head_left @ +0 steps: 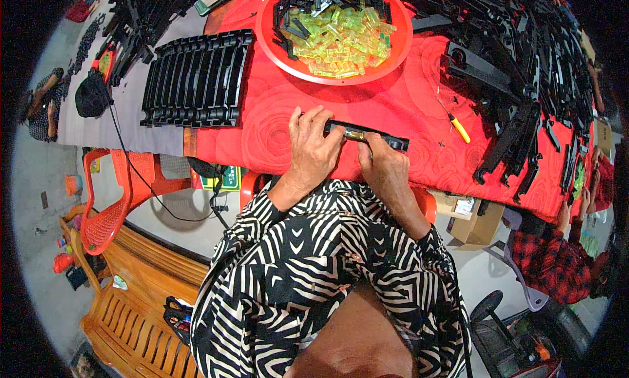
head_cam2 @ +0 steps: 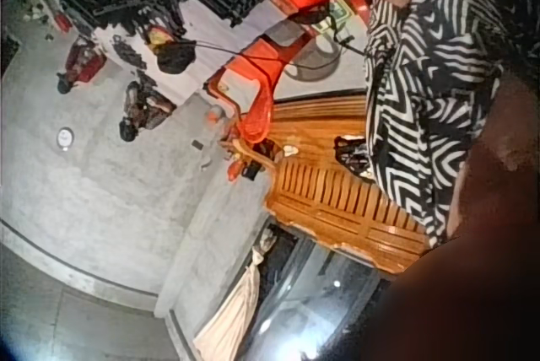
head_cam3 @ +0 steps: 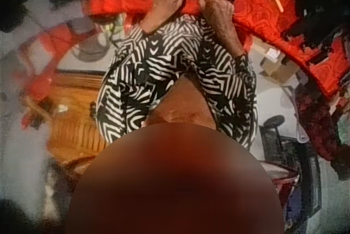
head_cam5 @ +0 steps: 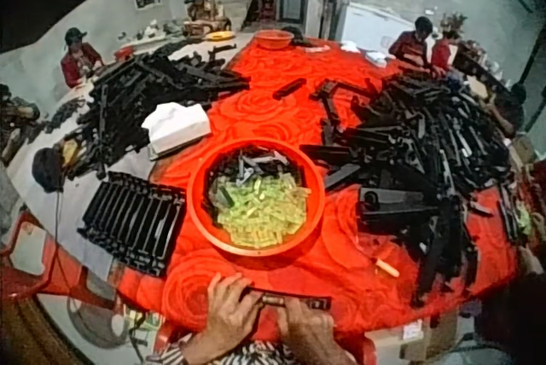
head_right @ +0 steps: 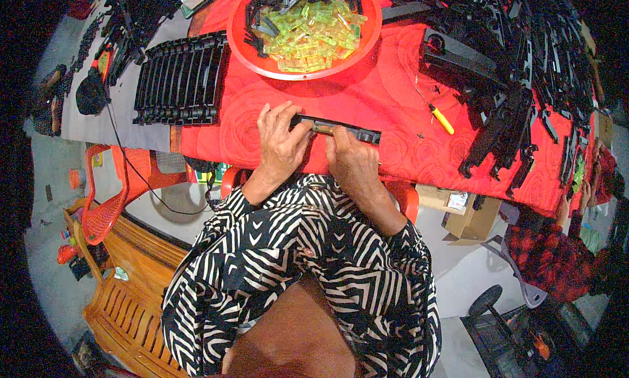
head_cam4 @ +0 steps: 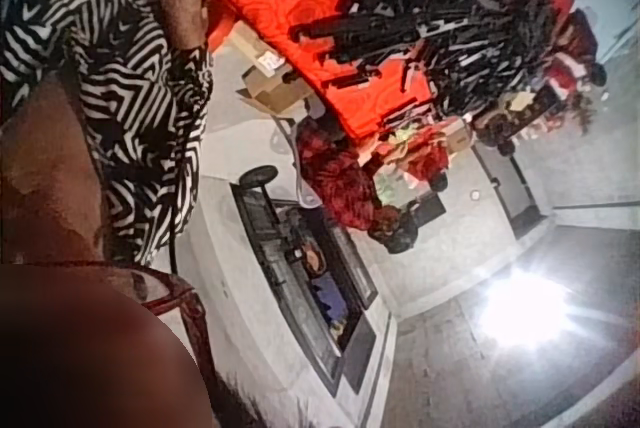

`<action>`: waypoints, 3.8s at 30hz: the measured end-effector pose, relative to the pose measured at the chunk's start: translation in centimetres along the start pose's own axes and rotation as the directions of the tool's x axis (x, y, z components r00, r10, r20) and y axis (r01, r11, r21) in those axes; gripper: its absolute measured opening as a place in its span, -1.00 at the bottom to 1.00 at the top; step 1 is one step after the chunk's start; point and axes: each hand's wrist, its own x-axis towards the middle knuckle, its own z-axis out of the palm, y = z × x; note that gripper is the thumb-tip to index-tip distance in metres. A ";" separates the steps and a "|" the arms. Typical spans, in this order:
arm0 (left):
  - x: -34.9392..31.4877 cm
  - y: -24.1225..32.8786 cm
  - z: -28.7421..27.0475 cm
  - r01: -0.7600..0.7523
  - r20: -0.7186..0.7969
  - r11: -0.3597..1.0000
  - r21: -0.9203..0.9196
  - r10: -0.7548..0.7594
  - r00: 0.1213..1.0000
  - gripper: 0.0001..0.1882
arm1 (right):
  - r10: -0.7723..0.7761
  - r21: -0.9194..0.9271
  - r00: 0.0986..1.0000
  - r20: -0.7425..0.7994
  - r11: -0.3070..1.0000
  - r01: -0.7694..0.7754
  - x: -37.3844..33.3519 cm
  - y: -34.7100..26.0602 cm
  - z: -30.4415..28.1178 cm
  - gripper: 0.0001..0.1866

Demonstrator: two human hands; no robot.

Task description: The person assembles toy guns by inserting small plastic inserts into black plastic toy gun frames, using a screwdriver to secure the components.

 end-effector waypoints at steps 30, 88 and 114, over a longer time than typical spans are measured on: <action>1.4 1.5 -0.1 0.063 0.031 0.997 -0.048 -0.061 0.998 -0.83 | -0.006 0.247 0.999 -0.049 0.969 0.018 0.0 0.7 0.1 -0.83; 0.9 -0.9 0.1 -0.182 0.070 0.979 -0.097 0.189 0.979 -0.85 | -0.056 -0.001 0.993 0.105 0.998 0.056 0.5 0.4 -0.9 -0.73; -0.5 -1.1 -0.3 0.033 0.003 0.997 -0.067 -0.033 0.999 -0.59 | 0.207 0.989 0.977 -0.044 0.147 0.013 3.8 -0.6 1.7 -0.63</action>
